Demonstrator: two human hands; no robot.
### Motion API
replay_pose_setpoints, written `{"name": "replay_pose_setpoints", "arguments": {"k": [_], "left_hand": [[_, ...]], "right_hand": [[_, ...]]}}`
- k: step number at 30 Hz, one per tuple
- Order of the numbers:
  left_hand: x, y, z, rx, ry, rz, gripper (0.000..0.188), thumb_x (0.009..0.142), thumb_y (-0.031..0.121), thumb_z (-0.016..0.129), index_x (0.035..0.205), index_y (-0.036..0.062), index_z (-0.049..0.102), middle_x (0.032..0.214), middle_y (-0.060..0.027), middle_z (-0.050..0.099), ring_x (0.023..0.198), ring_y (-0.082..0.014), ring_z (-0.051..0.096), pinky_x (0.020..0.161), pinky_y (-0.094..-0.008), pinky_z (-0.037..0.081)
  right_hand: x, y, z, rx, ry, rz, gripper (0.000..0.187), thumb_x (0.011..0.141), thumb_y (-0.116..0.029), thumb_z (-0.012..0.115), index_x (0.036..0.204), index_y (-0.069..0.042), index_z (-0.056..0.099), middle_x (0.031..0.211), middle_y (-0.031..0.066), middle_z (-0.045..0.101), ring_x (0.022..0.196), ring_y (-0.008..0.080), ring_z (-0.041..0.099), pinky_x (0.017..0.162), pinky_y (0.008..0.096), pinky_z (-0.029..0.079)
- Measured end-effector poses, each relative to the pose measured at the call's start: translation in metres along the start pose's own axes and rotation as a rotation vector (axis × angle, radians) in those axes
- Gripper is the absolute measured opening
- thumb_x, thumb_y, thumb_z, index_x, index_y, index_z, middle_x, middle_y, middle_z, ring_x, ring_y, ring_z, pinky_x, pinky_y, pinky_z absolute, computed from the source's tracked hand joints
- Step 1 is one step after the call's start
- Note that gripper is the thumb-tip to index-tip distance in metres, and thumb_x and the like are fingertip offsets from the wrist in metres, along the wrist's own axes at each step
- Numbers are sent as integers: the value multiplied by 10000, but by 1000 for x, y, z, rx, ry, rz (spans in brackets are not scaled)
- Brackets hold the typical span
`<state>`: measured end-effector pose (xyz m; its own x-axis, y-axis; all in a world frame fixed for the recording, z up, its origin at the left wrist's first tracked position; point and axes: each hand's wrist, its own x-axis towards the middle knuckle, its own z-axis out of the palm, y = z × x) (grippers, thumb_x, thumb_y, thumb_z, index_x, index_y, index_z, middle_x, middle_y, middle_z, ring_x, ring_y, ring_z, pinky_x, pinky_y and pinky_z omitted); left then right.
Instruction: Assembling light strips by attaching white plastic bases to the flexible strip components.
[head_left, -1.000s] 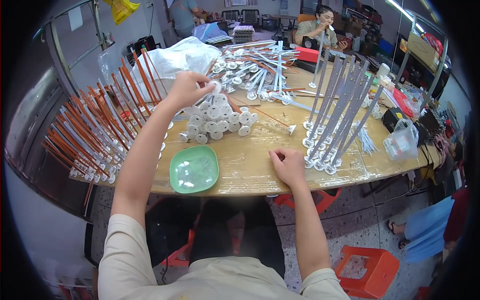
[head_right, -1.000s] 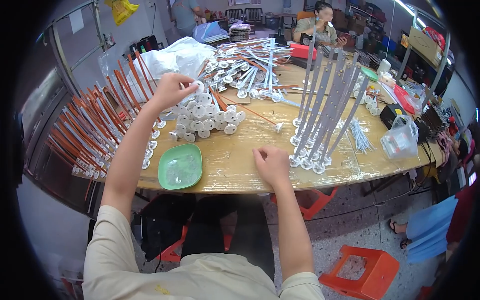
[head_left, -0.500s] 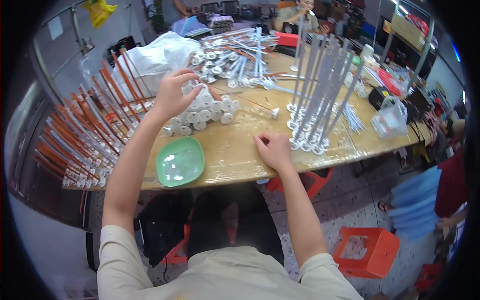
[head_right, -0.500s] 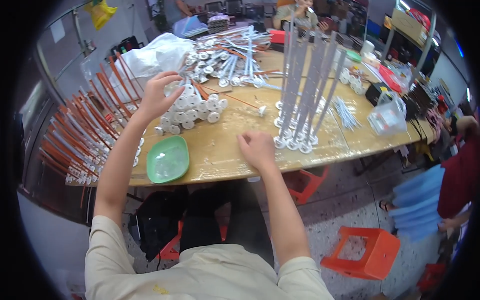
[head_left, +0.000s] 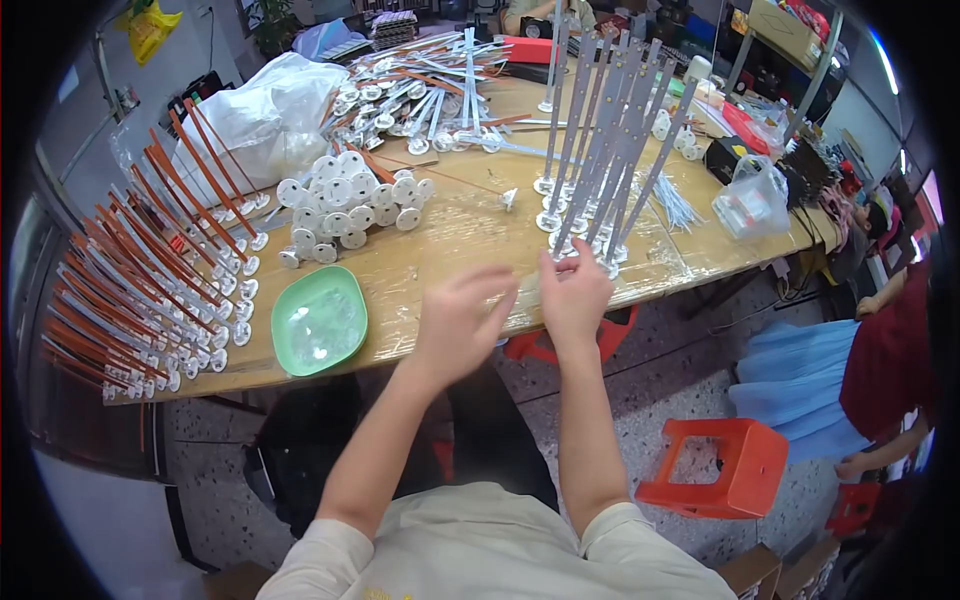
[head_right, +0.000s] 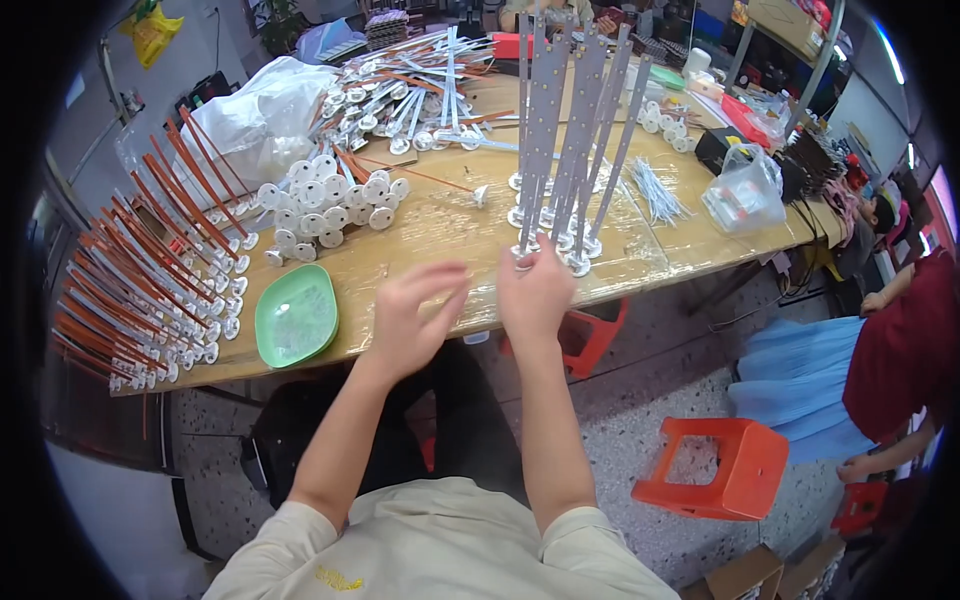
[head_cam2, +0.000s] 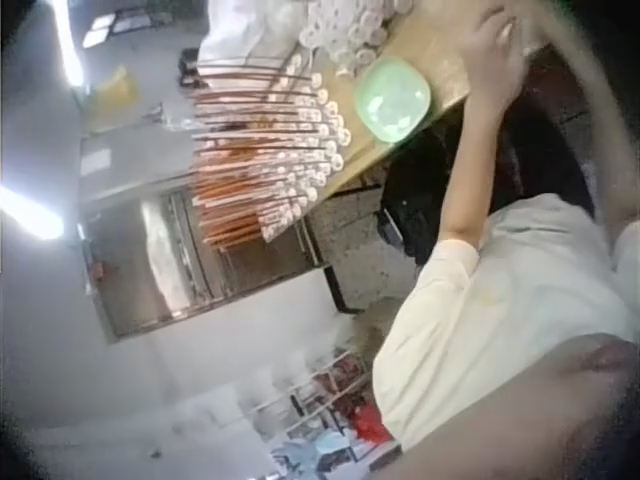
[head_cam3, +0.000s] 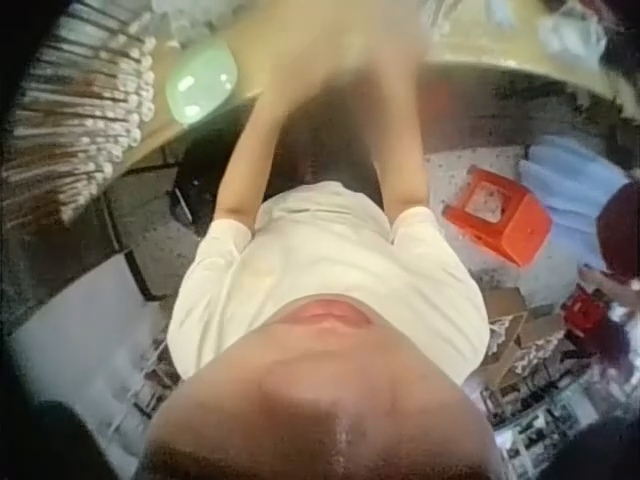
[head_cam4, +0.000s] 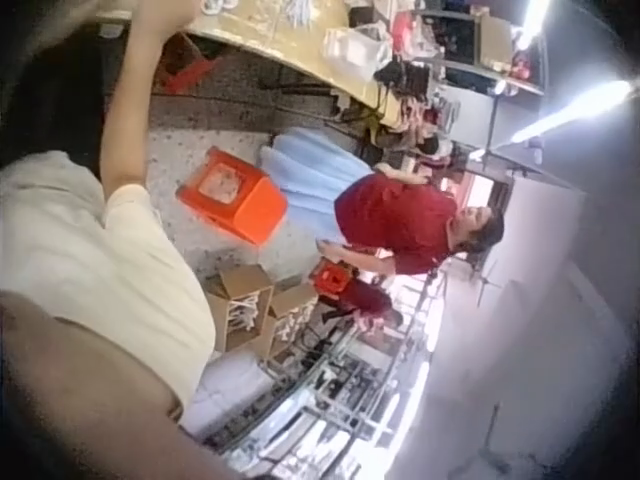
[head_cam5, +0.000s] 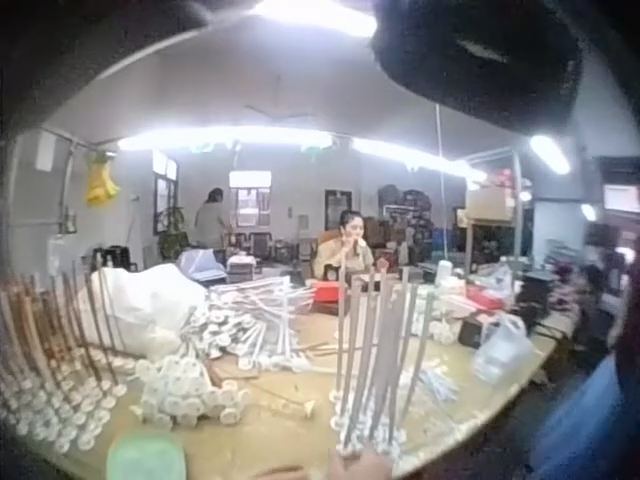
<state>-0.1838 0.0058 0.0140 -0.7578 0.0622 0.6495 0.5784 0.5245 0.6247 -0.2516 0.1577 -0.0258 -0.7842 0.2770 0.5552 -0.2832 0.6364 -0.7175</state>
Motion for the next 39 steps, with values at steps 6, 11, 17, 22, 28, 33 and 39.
{"name": "replay_pose_setpoints", "arguments": {"k": [6, 11, 17, 22, 28, 33, 39], "left_hand": [[-82, 57, -45, 179, 22, 142, 213, 756, -30, 739, 960, 27, 717, 1015, -125, 696, 865, -317, 682, 761, -368, 566], [-126, 75, -84, 271, -140, -20, 476, 711, -1, 750, 1171, 115, 717, 1358, -296, 519, 1136, -402, 609, 966, -414, 510], [-132, 99, -89, 25, -198, 159, 381, 753, 7, 750, 1126, 82, 733, 1147, -186, 625, 942, -262, 652, 761, -270, 543], [-158, 90, -78, -49, -115, 260, 394, 735, -26, 706, 1123, 40, 711, 776, -50, 551, 687, -182, 603, 587, -267, 503], [-175, 93, -85, -68, 71, 284, 363, 698, -51, 718, 1059, -23, 712, 794, -95, 602, 641, -204, 626, 543, -281, 531], [-183, 101, -110, -67, 174, 294, 314, 658, -61, 754, 968, -24, 738, 735, -87, 600, 556, -174, 611, 482, -259, 507], [-204, 113, -139, -53, 187, 159, 337, 651, -42, 796, 981, 12, 752, 720, -68, 598, 528, -150, 595, 471, -236, 479]], "right_hand": [[7, -10, 3, -48, -36, -127, 166, 873, -141, 666, 895, 18, 711, 692, 185, 652, 634, 352, 645, 621, 416, 498], [-46, -93, -66, 330, -402, -229, 140, 865, -102, 654, 792, 17, 642, 689, 168, 611, 626, 348, 603, 582, 401, 458], [-97, -109, -106, 674, -851, -152, 102, 799, -27, 706, 757, 54, 661, 610, 79, 589, 509, 110, 521, 478, 260, 377], [-105, -108, -113, 719, -1051, -81, 61, 764, 13, 687, 740, 60, 656, 594, 75, 578, 483, 101, 496, 457, 255, 336], [-89, -124, -98, 698, -1296, -233, 54, 795, -6, 678, 798, 48, 679, 625, 92, 603, 529, 146, 561, 490, 262, 382], [-66, -139, -44, 613, -1344, -78, 162, 861, -104, 637, 839, 39, 711, 651, 52, 633, 604, 115, 604, 551, 251, 453], [-38, -166, 56, 320, -1102, -595, 156, 830, -118, 713, 900, 22, 715, 729, 102, 686, 638, 172, 641, 632, 303, 512]]}}
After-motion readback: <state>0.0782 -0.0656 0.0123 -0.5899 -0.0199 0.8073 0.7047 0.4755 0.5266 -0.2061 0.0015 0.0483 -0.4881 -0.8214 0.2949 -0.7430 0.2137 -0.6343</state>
